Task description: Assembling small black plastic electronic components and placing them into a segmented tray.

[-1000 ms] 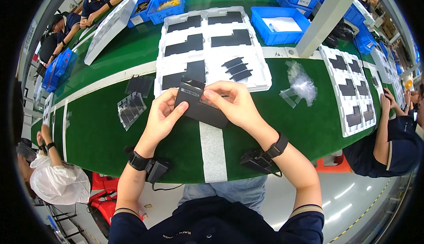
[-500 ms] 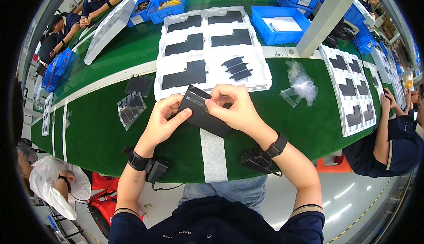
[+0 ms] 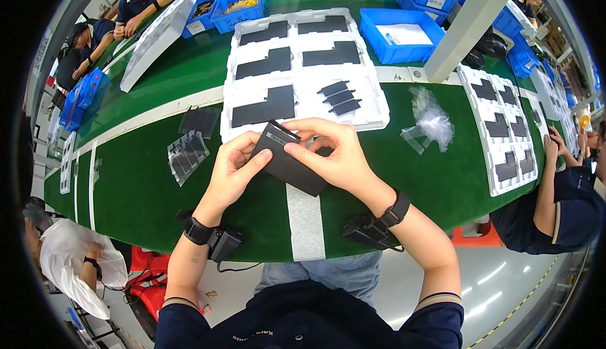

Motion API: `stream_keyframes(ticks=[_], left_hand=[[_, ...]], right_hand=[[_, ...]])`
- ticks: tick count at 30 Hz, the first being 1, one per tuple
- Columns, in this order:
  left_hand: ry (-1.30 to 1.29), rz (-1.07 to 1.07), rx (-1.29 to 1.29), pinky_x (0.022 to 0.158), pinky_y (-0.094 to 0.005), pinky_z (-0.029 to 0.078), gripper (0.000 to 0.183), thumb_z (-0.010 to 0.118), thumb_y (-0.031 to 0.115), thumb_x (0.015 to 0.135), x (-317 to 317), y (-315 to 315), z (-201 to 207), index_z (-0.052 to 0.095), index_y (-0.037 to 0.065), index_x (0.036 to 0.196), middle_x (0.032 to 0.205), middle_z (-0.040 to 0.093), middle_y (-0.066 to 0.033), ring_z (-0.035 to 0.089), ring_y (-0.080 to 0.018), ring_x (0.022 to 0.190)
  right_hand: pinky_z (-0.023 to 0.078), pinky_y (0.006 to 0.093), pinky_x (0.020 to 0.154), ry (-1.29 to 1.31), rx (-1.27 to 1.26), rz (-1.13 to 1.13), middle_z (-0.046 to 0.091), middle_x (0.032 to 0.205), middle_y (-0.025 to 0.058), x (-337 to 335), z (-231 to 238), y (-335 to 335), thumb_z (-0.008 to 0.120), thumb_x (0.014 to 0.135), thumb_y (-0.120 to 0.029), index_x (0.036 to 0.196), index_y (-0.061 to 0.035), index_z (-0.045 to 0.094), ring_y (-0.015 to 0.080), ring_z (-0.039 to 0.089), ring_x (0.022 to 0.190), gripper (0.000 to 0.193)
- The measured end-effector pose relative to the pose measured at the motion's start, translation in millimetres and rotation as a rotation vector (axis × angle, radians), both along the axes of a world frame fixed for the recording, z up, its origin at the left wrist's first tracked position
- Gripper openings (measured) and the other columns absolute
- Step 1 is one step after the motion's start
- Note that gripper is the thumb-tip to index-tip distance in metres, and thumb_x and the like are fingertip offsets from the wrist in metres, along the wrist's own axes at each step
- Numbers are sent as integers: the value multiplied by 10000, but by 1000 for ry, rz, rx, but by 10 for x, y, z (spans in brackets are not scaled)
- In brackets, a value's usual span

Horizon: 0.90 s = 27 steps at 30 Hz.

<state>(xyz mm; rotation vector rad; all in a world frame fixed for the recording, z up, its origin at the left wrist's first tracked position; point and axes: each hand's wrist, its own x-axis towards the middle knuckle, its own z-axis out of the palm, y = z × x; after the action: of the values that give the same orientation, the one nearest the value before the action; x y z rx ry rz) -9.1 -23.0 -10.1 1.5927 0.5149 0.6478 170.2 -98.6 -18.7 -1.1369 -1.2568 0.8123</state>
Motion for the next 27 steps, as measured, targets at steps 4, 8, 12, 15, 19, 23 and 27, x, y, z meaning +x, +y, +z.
stream_keyframes(ticks=[4,8,12,15,19,23,27], left_hand=[[-22,-14,-26,721,-233,455,153,575,93,857,-8,2,-20,577,-29,950,844,620,-37,567,-74,784],[-21,-35,27,723,-233,458,177,576,83,853,-39,13,-32,578,-35,984,853,624,-38,569,-74,779],[-39,-36,-2,726,-235,458,192,581,79,849,-20,-14,-25,580,-39,1001,869,630,-45,572,-76,785],[-18,-23,48,737,-236,460,196,583,77,849,-20,-14,-40,581,-38,1007,889,637,-53,579,-80,805],[-58,42,-23,749,-235,461,193,585,77,850,5,-33,-52,585,-31,1010,901,638,-54,586,-85,828],[-54,57,1,749,-236,458,191,585,79,851,23,-34,-58,587,-28,1010,900,635,-50,587,-87,830],[-34,20,16,742,-236,454,190,590,82,849,33,-37,-79,585,-28,1003,886,632,-45,583,-85,814]], right_hand=[[495,203,576,-140,75,15,651,941,88,33,-39,-7,669,747,-28,1047,-32,631,79,578,726,303],[492,238,638,-281,114,72,645,975,124,14,76,-34,622,770,-5,1095,-34,610,138,611,770,326],[491,261,715,-293,178,80,627,1051,149,-78,120,-6,575,790,11,1138,-34,586,184,620,866,351],[474,237,608,-270,197,10,645,1008,124,-74,72,2,615,778,-7,1106,-71,614,138,609,709,335],[464,203,557,-210,137,-96,676,910,98,-49,4,-17,684,744,-38,981,-57,674,75,588,658,239],[464,197,568,-197,134,-97,676,886,90,-49,-7,-26,681,753,-37,973,-28,658,72,590,670,221],[458,192,570,226,-46,50,649,777,36,-15,-10,4,638,809,-72,940,-5,618,67,585,663,148]])
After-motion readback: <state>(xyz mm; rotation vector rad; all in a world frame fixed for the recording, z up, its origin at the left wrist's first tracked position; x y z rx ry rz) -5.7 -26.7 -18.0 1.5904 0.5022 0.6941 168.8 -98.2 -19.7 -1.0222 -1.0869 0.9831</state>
